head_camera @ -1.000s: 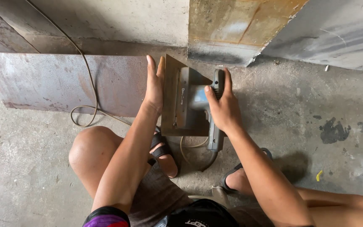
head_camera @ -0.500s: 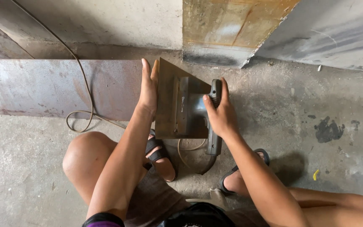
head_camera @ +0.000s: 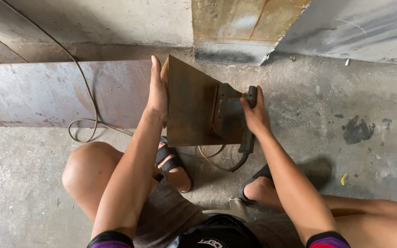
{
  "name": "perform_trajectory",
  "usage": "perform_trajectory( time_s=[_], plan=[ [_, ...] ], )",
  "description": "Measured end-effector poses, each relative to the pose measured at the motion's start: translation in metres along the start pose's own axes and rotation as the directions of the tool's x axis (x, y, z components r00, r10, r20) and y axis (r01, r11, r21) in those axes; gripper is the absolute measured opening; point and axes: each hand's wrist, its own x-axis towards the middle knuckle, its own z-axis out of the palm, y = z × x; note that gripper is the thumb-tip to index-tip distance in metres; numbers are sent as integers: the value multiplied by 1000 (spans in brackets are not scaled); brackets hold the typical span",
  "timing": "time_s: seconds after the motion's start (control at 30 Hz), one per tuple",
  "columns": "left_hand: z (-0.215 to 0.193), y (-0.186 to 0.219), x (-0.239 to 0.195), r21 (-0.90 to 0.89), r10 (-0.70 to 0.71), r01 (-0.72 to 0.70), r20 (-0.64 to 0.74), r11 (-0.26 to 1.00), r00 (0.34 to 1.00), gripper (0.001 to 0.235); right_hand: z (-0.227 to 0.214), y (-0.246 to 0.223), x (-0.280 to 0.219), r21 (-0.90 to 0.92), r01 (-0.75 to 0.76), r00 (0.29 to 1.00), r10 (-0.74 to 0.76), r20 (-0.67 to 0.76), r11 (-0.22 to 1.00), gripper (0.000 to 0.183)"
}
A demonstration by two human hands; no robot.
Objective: Sanding a metal plate using an electric power sander to smooth the surface.
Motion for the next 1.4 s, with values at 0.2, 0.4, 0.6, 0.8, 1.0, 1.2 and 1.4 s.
perform_trajectory(
  time_s=[0.2,0.4,0.6,0.8,1.0,1.2,1.4],
  plan=[
    [28,9,-10,54,46,-44,-34,998,998,110,-7,39,32,-18,-11,1000,11,-1,1000,88],
    [16,0,0,111,54,-44,-87,993,995,108,-9,40,29,8,-56,998,56,21,998,91],
    [25,7,1,153,23,0,-148,988,989,104,-10,71,43,69,-100,995,100,4,993,98],
    [-45,-35,40,654,163,97,-325,750,931,33,-2,100,50,147,-125,990,134,-52,981,96],
    [-103,-64,69,814,230,146,-323,563,918,28,-11,118,46,288,-94,965,159,-208,953,92],
    [-114,-68,71,828,266,107,-295,550,918,29,-50,145,60,367,9,921,135,-364,930,91],
    [-107,-64,68,844,255,92,-261,528,931,34,-83,180,83,425,76,921,100,-377,902,85]
  ],
)
